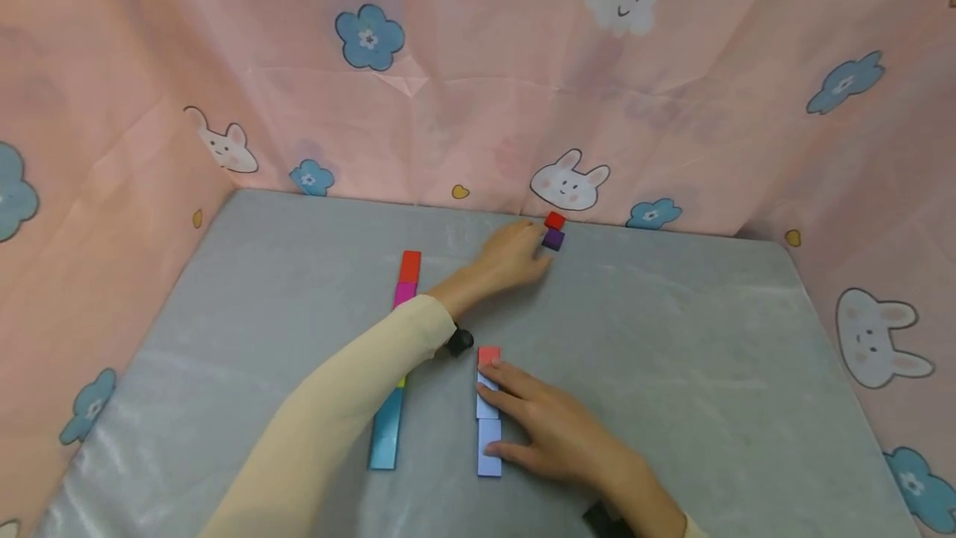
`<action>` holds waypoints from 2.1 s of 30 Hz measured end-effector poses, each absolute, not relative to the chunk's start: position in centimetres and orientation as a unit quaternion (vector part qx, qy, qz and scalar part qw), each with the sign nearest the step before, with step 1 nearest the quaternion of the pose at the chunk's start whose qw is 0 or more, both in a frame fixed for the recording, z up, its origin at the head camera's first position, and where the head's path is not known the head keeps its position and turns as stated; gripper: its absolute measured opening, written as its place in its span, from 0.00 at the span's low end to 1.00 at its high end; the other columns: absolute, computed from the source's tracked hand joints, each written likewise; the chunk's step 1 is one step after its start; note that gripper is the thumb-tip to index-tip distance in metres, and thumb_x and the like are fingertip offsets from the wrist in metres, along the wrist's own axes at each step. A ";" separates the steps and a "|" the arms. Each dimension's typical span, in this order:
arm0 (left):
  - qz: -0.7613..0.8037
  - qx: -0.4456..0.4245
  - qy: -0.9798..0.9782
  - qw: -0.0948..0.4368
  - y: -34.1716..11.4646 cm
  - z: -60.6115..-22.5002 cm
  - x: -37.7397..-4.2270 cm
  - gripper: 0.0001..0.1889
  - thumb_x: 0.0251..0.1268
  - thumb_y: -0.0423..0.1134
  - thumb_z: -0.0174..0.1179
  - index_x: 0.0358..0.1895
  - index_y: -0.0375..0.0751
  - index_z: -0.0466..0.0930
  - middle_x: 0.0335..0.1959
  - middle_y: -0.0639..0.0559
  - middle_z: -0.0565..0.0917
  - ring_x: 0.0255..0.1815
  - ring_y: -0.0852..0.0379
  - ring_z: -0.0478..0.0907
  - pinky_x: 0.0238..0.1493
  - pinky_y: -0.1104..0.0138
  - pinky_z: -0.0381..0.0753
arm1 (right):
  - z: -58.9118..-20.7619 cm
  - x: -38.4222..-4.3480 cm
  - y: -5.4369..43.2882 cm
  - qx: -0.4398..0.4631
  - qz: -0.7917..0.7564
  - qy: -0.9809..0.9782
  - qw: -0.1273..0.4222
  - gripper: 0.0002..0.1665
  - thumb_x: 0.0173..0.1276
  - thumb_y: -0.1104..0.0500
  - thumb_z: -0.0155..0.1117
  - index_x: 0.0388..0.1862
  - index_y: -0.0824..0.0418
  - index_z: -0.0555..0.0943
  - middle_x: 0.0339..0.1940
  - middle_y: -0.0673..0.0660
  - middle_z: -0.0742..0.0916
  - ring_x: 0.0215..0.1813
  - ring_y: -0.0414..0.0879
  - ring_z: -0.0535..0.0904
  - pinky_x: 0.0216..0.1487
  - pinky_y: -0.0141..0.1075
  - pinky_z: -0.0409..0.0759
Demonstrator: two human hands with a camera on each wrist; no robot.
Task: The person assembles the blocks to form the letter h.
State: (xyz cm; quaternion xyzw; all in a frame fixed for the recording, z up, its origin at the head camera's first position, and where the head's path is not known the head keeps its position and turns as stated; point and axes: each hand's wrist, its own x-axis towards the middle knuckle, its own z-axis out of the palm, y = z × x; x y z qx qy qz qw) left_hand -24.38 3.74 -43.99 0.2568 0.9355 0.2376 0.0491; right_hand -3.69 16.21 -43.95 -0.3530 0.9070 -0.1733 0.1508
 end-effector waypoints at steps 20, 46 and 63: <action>0.041 0.349 0.930 0.107 6.2 -43.7 -25.3 0.32 0.83 0.53 0.53 0.82 0.42 0.64 0.83 0.47 0.67 0.84 0.48 0.64 0.84 0.56 0.68 | -44.3 -3.5 16.3 -0.362 -0.178 0.906 0.127 0.43 0.73 0.34 0.67 0.80 0.54 0.73 0.85 0.53 0.70 0.83 0.50 0.71 0.77 0.50 0.78; 0.130 0.371 0.913 0.113 4.8 -43.2 -25.5 0.09 0.78 0.43 0.64 0.52 0.44 0.86 0.55 0.49 0.82 0.49 0.54 0.81 0.55 0.62 0.84 | -44.3 -3.6 16.2 -0.357 -0.181 0.904 0.147 0.43 0.74 0.34 0.67 0.80 0.54 0.72 0.85 0.54 0.70 0.84 0.51 0.69 0.78 0.51 0.76; 0.140 0.326 0.926 0.126 1.9 -42.9 -25.1 0.10 0.74 0.37 0.66 0.54 0.40 0.86 0.52 0.45 0.86 0.55 0.50 0.82 0.58 0.58 0.84 | -44.2 -3.7 16.2 -0.351 -0.176 0.908 0.149 0.44 0.71 0.35 0.70 0.80 0.53 0.73 0.86 0.54 0.70 0.84 0.51 0.69 0.78 0.51 0.76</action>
